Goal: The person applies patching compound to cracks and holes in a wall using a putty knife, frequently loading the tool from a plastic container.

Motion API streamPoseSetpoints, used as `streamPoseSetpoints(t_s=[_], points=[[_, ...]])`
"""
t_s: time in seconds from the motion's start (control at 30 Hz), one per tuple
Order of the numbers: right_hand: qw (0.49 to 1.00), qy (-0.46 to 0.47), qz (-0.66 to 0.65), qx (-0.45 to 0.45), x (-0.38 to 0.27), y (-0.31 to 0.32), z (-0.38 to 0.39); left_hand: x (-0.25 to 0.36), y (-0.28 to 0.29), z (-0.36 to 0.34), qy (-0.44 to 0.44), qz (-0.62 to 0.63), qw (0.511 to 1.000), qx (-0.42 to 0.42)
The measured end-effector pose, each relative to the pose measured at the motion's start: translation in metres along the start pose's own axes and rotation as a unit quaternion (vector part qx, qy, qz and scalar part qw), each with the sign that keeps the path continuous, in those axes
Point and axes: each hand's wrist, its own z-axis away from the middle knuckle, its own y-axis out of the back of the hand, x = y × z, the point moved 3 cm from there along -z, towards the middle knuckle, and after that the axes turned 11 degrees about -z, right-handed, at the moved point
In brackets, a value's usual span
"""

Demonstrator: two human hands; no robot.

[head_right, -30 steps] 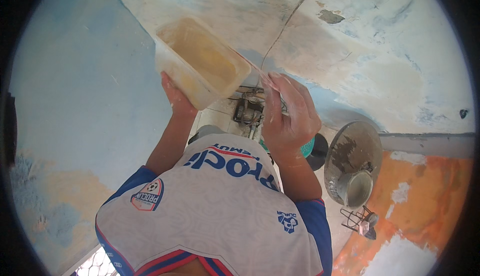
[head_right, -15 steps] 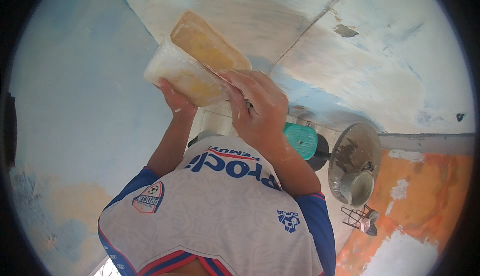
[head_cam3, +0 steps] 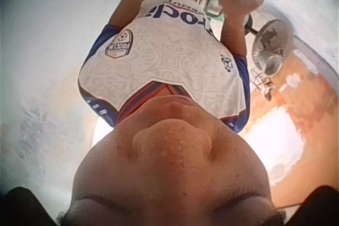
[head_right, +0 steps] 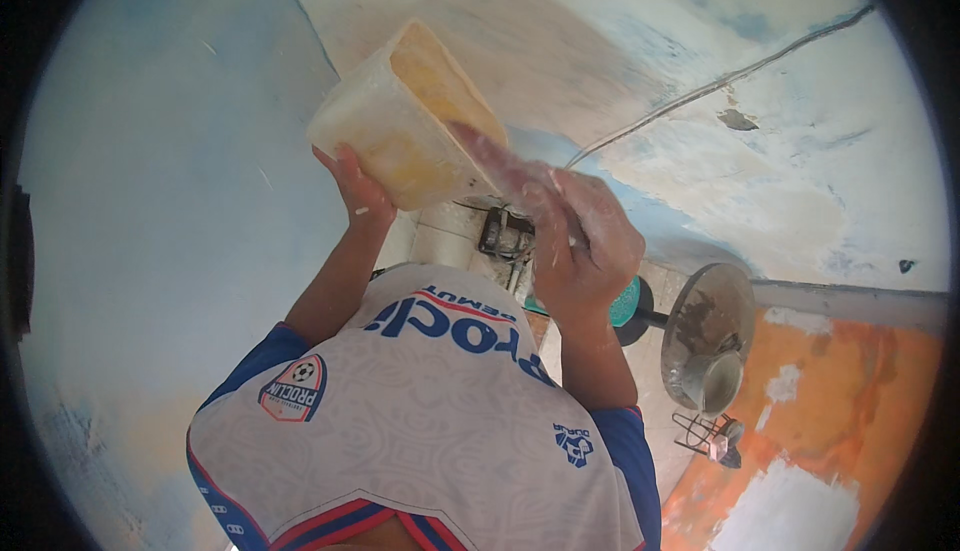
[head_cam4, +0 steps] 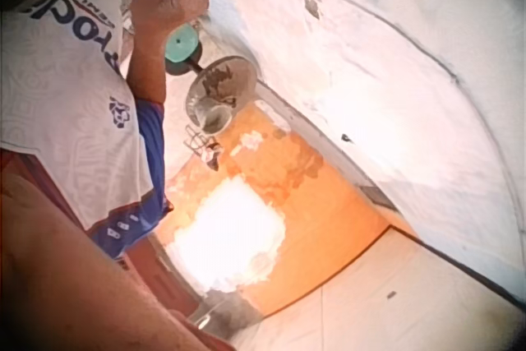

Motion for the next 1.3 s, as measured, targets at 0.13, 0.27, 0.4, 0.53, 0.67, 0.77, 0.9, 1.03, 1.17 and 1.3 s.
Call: streamPoseSetpoints(t_s=[0.13,0.27,0.4,0.53,0.67,0.77,0.9,1.03,1.17,1.3], points=[[0.997,0.016,-0.021,0.066,0.024,-0.04,-0.011,-0.006,0.011,-0.016,0.058,0.059,0.996,-0.017],[0.998,0.019,0.056,0.026,0.01,-0.082,-0.004,-0.017,0.025,-0.026,0.047,0.002,0.999,-0.027],[0.998,0.038,0.036,0.023,-0.005,-0.081,0.009,-0.019,0.039,-0.028,0.066,0.026,0.997,-0.027],[0.993,0.042,-0.051,0.098,-0.002,-0.047,0.006,-0.028,0.051,-0.036,0.127,0.058,0.99,-0.031],[0.985,-0.017,-0.021,0.169,0.007,-0.015,0.007,-0.043,0.058,-0.04,0.286,0.171,0.939,-0.078],[0.985,-0.009,-0.034,0.17,0.001,-0.014,0.007,-0.034,0.05,-0.032,0.248,0.175,0.945,-0.119],[0.989,0.013,0.061,0.131,0.014,-0.023,0.016,0.008,0.028,-0.018,0.135,0.064,0.985,-0.08],[0.998,-0.006,0.034,0.059,0.03,-0.043,0.016,0.015,0.014,-0.006,0.06,0.042,0.992,-0.105],[0.996,0.018,0.056,0.06,0.035,-0.034,0.005,0.018,0.0,0.012,0.059,0.082,0.989,-0.104],[0.996,0.013,0.087,0.023,0.031,-0.007,0.001,0.007,-0.009,0.023,-0.001,0.042,0.994,-0.104]])
